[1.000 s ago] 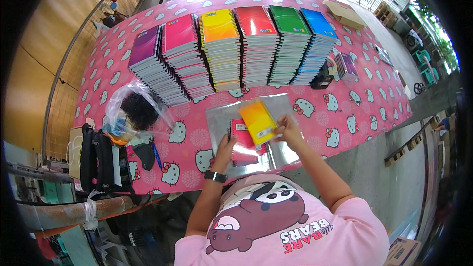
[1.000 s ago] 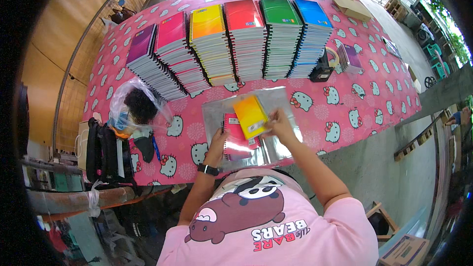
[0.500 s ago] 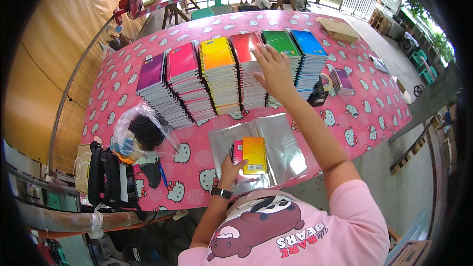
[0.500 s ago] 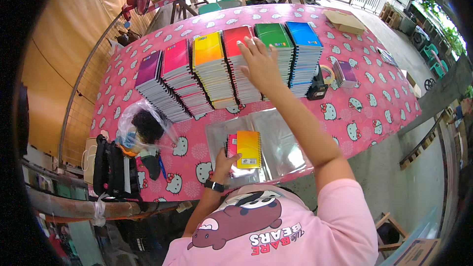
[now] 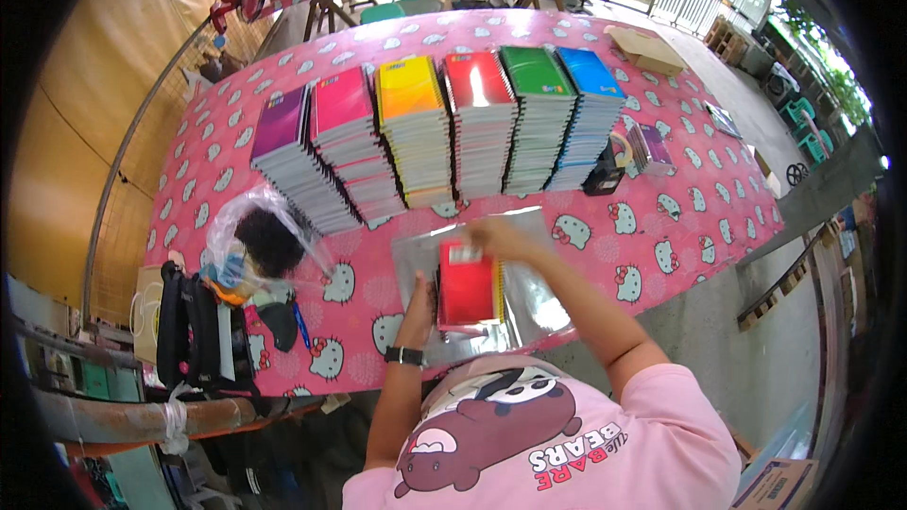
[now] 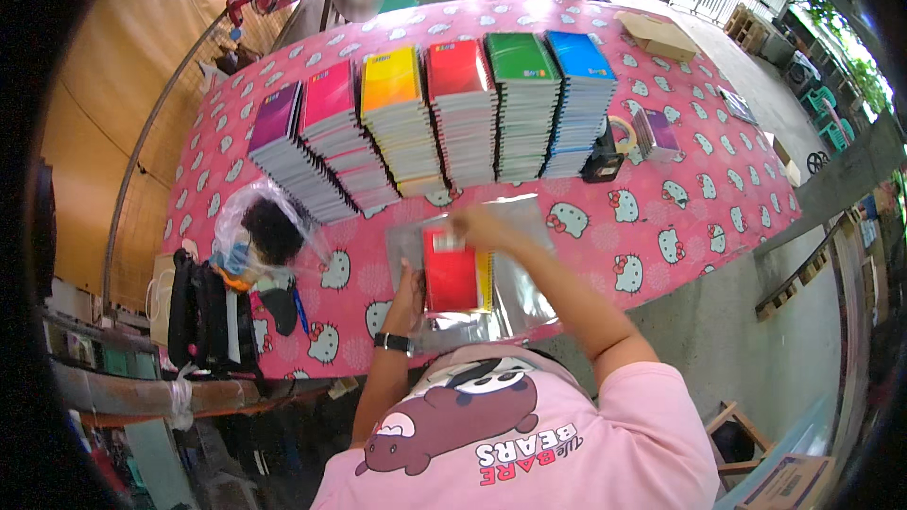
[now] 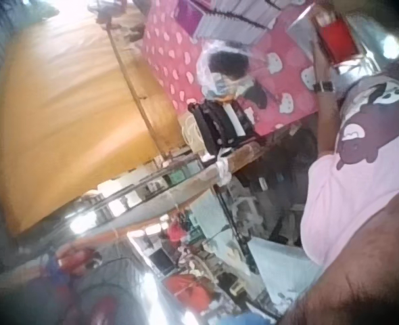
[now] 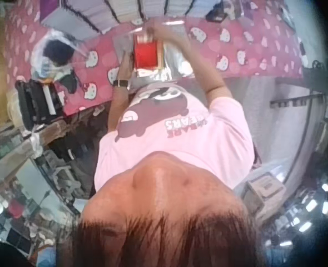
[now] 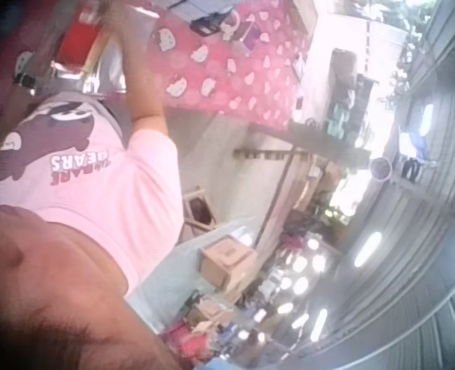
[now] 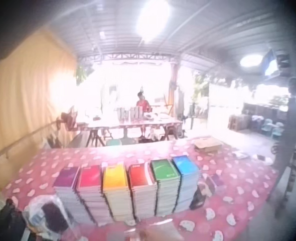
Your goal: The person places stacks of notebooks into clear plastic sleeves, sealing each sleeve with adhesive tape and placing the packaged items aside.
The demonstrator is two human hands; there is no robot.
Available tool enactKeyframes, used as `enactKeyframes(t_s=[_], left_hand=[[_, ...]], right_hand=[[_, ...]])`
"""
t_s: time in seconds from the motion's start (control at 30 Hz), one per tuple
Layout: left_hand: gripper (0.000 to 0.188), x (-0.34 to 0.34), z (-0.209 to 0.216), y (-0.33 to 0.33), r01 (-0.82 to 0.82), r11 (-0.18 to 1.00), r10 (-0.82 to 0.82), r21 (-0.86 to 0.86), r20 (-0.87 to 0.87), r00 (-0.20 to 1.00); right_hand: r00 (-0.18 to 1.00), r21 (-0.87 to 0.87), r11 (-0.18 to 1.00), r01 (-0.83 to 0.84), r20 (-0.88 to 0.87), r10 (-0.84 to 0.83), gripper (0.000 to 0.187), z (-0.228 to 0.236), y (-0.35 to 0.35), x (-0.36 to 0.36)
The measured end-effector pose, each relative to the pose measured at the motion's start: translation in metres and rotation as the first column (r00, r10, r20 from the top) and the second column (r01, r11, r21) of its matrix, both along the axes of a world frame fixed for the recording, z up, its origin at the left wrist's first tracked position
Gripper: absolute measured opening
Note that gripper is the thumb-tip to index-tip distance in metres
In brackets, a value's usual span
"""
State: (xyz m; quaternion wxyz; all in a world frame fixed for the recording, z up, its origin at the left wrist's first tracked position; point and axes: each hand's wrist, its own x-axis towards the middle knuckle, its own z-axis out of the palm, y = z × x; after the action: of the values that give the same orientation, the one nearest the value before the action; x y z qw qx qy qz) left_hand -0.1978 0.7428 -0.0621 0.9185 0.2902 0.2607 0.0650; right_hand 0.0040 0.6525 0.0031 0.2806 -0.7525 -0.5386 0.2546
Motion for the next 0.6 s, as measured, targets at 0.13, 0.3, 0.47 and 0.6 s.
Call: enactKeyframes(t_s=[0.13,0.3,0.47,0.6], left_hand=[[0.043,-0.005,-0.024,0.002,0.092,0.894,-0.046,0.438,-0.116,0.992],[0.042,-0.009,-0.019,-0.001,0.071,0.889,0.001,0.452,-0.157,0.988],[0.041,-0.006,-0.029,-0.002,0.055,0.897,-0.016,0.44,-0.092,0.996],[0.042,-0.006,-0.02,-0.004,0.063,0.872,-0.003,0.485,-0.124,0.992]], right_hand=[[0.928,0.191,0.981,-0.025,0.37,-0.048,0.023,-0.031,0.011,-0.022],[0.602,0.67,0.739,0.068,0.563,-0.566,0.037,0.129,0.015,0.062],[0.349,0.463,0.821,0.335,0.748,-0.565,0.036,0.144,0.001,0.114],[0.332,0.534,0.806,0.254,0.735,-0.591,0.035,0.129,-0.007,0.123]])
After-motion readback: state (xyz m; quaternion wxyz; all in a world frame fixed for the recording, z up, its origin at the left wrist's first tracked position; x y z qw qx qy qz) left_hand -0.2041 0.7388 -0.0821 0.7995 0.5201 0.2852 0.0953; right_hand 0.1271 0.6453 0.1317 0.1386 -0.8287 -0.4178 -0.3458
